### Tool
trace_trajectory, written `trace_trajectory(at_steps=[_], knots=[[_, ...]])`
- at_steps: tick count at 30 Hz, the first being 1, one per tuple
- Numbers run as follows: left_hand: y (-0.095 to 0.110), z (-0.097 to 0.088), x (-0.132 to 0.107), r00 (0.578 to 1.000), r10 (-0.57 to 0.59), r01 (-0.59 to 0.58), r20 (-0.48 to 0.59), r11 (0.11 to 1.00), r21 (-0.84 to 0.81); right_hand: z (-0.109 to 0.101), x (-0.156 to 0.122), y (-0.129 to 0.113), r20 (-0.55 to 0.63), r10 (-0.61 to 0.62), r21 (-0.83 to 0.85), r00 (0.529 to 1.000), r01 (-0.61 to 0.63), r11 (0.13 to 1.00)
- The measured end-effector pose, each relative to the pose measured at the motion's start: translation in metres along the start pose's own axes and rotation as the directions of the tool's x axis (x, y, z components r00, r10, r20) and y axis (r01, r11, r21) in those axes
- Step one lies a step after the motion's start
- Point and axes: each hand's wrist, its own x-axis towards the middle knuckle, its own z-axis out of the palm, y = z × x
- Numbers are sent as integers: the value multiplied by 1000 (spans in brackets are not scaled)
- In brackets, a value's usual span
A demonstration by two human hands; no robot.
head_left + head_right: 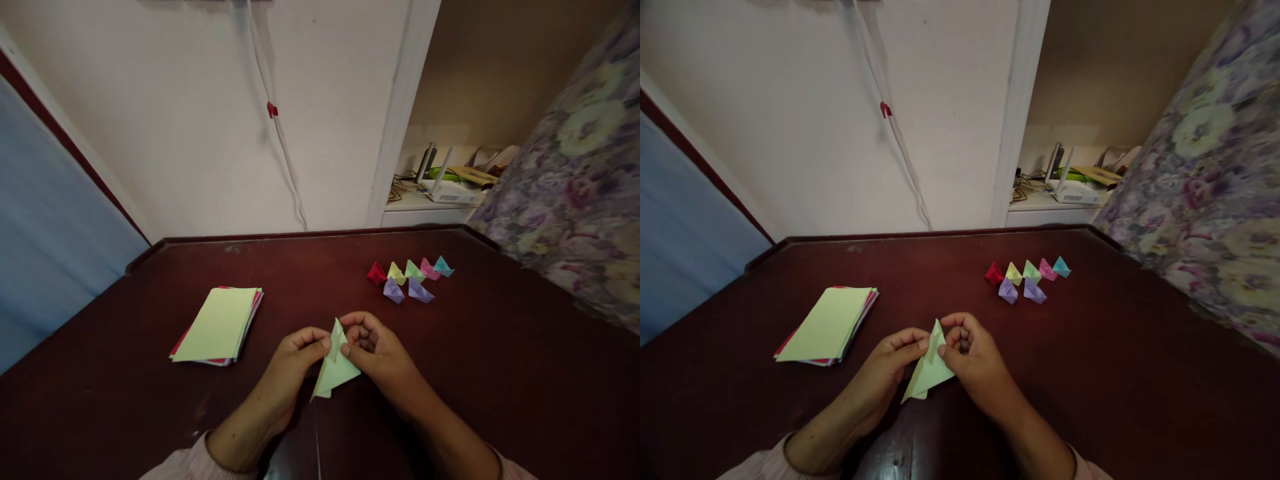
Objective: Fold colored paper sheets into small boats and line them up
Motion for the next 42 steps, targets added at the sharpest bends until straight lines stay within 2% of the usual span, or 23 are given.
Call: trace_trajectory(at_steps=[7, 13, 17, 24, 34, 42], knots=[[1, 0, 0, 997, 67, -63, -45, 994, 92, 3, -1, 1, -23, -12, -14, 1000, 11, 1000], [-2, -2, 0, 991, 92, -85, -93, 993, 84, 6, -2, 1, -23, 1, 23, 1000, 0, 1000], [-2, 0, 0, 996, 69, -68, -53, 997, 27, 7, -1, 4, -30, -1, 53, 1000, 2, 999], [-1, 1, -3, 997, -8, 14, 73, 996, -84, -2, 0, 1, -110, -8, 118, 994, 22, 993], [-6, 0, 0, 998, 40, -38, 49, 999, -32, 4, -3, -3, -37, 5, 67, 999, -2, 998], [-5, 0, 0, 993, 112, -113, 24, 994, 13, 7, -6, -6, 81, 60, -10, 995, -59, 998]])
